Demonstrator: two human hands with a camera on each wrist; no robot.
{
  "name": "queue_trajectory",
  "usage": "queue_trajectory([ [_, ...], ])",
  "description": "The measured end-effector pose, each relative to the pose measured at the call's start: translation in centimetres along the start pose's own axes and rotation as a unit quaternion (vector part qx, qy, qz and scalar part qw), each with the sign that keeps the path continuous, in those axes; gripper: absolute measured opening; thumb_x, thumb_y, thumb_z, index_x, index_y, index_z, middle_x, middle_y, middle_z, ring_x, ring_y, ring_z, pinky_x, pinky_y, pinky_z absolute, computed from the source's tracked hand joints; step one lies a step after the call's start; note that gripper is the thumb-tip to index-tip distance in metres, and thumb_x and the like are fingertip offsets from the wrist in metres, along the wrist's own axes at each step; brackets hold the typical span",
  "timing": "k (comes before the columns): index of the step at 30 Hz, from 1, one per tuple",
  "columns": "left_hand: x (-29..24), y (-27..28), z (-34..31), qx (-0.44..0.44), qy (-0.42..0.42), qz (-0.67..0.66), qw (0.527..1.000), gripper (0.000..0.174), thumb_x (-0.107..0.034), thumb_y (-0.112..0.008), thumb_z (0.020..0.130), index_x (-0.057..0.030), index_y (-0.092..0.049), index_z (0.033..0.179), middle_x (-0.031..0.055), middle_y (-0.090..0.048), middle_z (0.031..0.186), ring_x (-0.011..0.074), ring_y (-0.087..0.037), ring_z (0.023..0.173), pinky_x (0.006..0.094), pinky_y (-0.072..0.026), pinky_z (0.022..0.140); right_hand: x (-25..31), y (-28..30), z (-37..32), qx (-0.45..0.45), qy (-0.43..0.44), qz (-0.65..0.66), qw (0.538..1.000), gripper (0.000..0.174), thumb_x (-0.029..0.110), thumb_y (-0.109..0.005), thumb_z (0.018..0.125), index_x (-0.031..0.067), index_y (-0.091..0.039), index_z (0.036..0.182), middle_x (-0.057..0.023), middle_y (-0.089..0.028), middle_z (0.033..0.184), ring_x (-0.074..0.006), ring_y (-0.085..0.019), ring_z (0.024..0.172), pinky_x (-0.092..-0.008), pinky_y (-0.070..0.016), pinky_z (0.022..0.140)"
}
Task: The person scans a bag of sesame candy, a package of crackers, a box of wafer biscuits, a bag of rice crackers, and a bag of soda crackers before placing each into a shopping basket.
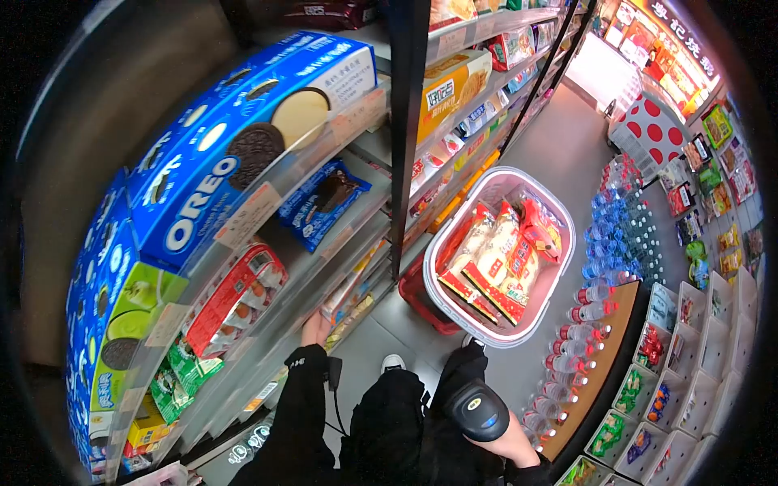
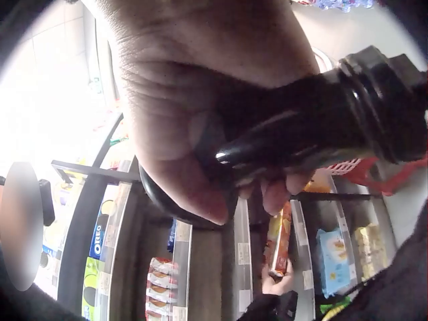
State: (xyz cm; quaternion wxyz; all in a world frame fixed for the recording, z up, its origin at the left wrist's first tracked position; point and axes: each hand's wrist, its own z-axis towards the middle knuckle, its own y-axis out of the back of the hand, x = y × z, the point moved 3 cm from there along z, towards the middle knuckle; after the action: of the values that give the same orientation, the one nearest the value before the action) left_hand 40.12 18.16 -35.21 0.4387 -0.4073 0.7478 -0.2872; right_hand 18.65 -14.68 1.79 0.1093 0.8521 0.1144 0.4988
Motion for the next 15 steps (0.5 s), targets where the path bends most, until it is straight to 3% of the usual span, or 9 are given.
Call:
queue_trajectory([
  [2,-0.3,-1.0,-3.1,-0.097,0.030,0.037,0.994,0.025,-0.013,-0.050,0.081,-0.0079,-0.047,0.105,0.0051,-0.047,0.113,0.0227,-0.049,0.100,0.0407,-0.0453,0.075,0.7,0.1,-0.2,0.004,0.012,-0.021,1.000,0.059,0.011,-0.072,0.058,0.0004,-0.045,0.109,-0.0081,-0.055,0.098,-0.0140,-0.052,0.088,-0.0278,-0.0407,0.079],
  [4,-2.9,-7.8,-9.5,-0.088,-0.019,0.090,0.992,0.031,-0.011,-0.051,0.080,-0.0113,-0.043,0.110,0.0056,-0.048,0.111,0.0244,-0.050,0.098,0.0445,-0.0441,0.075,1.2,0.1,-0.1,0.010,0.028,-0.014,0.999,0.060,0.012,-0.072,0.057,0.0006,-0.044,0.110,-0.0083,-0.055,0.099,-0.0146,-0.052,0.089,-0.0281,-0.0401,0.080],
  [7,-4.5,-6.0,-13.6,-0.127,-0.045,0.068,0.988,0.043,-0.006,-0.055,0.077,-0.0081,-0.037,0.115,0.0080,-0.046,0.113,0.0242,-0.047,0.103,0.0479,-0.0424,0.077,2.7,-0.1,0.4,0.030,0.044,-0.008,0.999,0.060,0.011,-0.072,0.057,0.0011,-0.045,0.110,-0.0077,-0.055,0.099,-0.0149,-0.052,0.090,-0.0287,-0.0396,0.081],
  [12,-8.6,-2.5,-19.7,-0.077,0.049,0.149,0.985,0.043,-0.004,-0.054,0.077,-0.0067,-0.035,0.116,0.0099,-0.048,0.110,0.0218,-0.051,0.097,0.0375,-0.0441,0.079,4.8,-1.2,1.6,0.082,0.068,-0.014,0.994,0.055,0.010,-0.071,0.056,0.0018,-0.047,0.106,-0.0064,-0.055,0.097,-0.0136,-0.051,0.089,-0.0285,-0.0394,0.081],
  [13,-9.1,-2.3,-20.9,-0.086,0.021,0.143,0.986,0.042,-0.004,-0.054,0.076,-0.0041,-0.037,0.115,0.0114,-0.050,0.107,0.0212,-0.053,0.094,0.0329,-0.0452,0.079,4.9,-1.6,1.9,0.098,0.076,-0.011,0.992,0.053,0.010,-0.071,0.057,0.0020,-0.048,0.104,-0.0062,-0.056,0.096,-0.0133,-0.051,0.089,-0.0286,-0.0395,0.080],
  [15,-10.4,-1.7,-23.2,-0.099,0.048,0.159,0.981,0.042,-0.004,-0.055,0.076,-0.0030,-0.037,0.115,0.0114,-0.050,0.106,0.0211,-0.053,0.094,0.0329,-0.0452,0.079,5.3,-2.3,2.6,0.122,0.093,-0.015,0.988,0.052,0.009,-0.071,0.058,0.0021,-0.048,0.104,-0.0063,-0.056,0.096,-0.0136,-0.051,0.089,-0.0287,-0.0398,0.080],
])
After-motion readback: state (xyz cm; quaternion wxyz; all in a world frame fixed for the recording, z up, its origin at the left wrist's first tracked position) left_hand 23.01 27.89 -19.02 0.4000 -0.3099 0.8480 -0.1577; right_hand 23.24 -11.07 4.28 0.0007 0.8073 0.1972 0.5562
